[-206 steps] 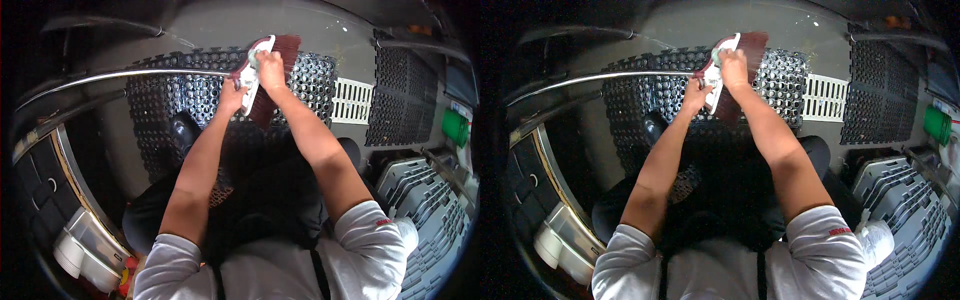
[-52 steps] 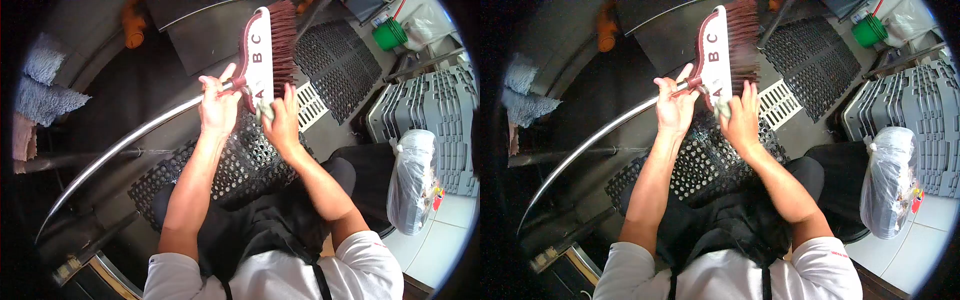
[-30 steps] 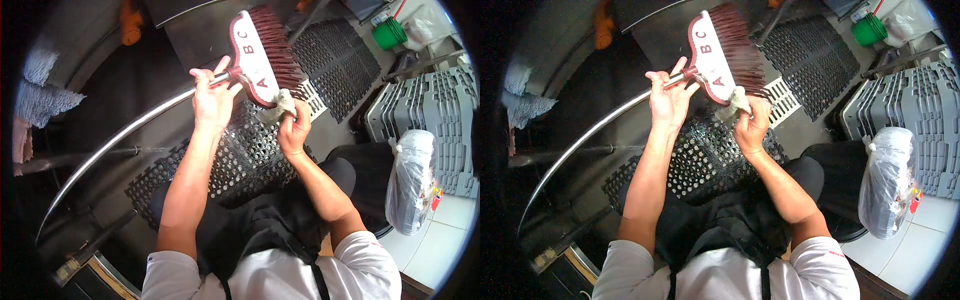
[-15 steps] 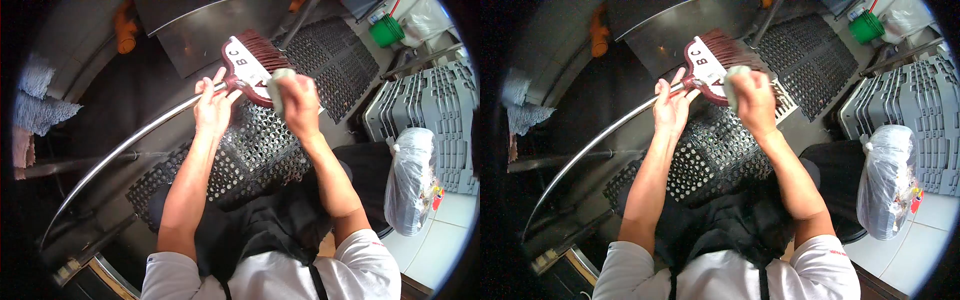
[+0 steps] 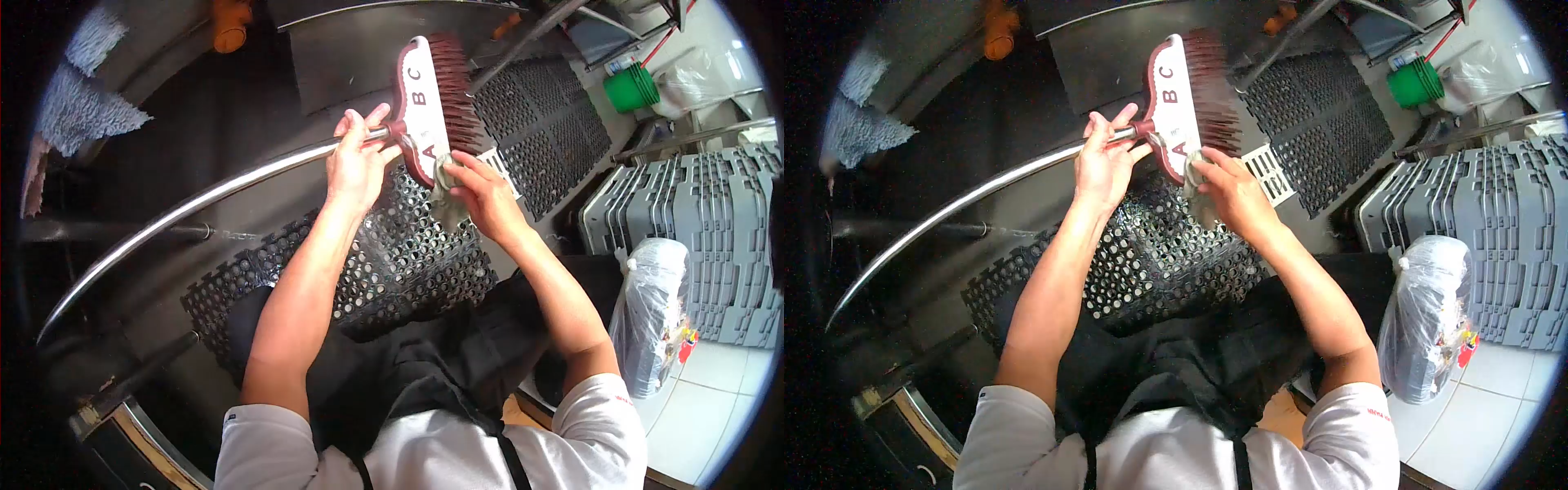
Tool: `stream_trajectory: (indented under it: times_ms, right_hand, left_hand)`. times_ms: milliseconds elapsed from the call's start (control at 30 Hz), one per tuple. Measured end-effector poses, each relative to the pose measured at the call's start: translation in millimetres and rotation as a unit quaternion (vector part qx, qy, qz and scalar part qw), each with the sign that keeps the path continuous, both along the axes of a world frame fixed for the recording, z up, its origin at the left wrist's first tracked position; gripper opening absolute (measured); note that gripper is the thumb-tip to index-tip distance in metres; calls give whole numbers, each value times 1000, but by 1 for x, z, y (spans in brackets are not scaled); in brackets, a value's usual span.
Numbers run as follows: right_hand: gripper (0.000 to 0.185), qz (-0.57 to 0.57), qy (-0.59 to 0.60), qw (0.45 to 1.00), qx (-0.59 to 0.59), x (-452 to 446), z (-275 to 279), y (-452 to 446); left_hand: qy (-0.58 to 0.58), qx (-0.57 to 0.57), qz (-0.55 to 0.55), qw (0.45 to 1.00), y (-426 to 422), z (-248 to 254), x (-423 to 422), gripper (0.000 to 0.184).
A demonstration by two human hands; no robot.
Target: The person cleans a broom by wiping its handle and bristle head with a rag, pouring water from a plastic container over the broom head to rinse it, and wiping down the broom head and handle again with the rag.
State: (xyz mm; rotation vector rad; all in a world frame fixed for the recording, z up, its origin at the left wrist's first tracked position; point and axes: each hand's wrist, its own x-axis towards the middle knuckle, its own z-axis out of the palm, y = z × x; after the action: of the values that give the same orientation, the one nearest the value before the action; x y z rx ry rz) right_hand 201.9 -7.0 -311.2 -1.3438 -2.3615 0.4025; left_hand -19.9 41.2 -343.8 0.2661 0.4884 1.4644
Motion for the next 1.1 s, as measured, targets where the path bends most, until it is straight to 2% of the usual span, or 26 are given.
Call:
stream_trajectory:
  times_ms: [100,133,233,300,433,467,500,567,600,633,667,700,767,833,900,1000,1100]
  right_hand:
    - [38,-58,24,997,-33,-9,3,4]
    - [31,-72,22,997,-2,-10,-1,8]
    - [20,-152,197,967,61,-15,23,29]
    - [15,-171,266,941,120,-23,53,42]
    - [17,-131,410,893,131,-38,107,65]
    - [19,-114,413,896,118,-43,118,64]
    - [16,-124,388,907,104,-44,123,65]
    - [16,-33,199,951,233,-40,105,76]
    - [16,-17,132,966,223,-38,82,74]
    - [20,42,49,993,103,-34,67,68]
    - [48,57,-140,987,53,-40,59,57]
    - [80,69,-146,981,105,-39,37,46]
    - [95,53,-218,964,140,-44,20,34]
    - [79,-13,-240,955,171,-50,-8,40]
    - [71,-6,-212,954,211,-45,-16,37]
    - [47,24,-126,974,188,-39,-18,34]
    - [40,26,-167,970,175,-33,-22,33]
  left_hand:
    - [12,4,-5,1000,-1,-1,2,34]
    - [14,9,-6,1000,-1,-1,2,34]
    - [16,14,-4,1000,2,1,-1,33]
    - [15,7,-7,1000,1,-3,-1,33]
    - [4,1,-9,1000,0,-7,2,31]
    - [-2,8,-10,1000,0,-10,1,31]
    - [-8,14,-11,1000,0,-11,1,31]
    - [-4,12,-7,1000,3,-12,1,30]
    - [-3,14,-4,1000,6,-16,0,30]
    - [-2,15,0,1000,8,-18,-1,30]
    - [-7,1,1,1000,8,-18,-3,30]
    - [-12,-13,3,1000,7,-16,-3,30]
    - [-12,-31,1,999,4,-15,-2,32]
    - [0,-36,-12,999,1,-12,1,32]
    - [9,-49,0,999,2,-7,1,34]
    - [11,-75,10,997,0,-6,-4,36]
    - [25,-109,19,994,1,-12,-6,36]
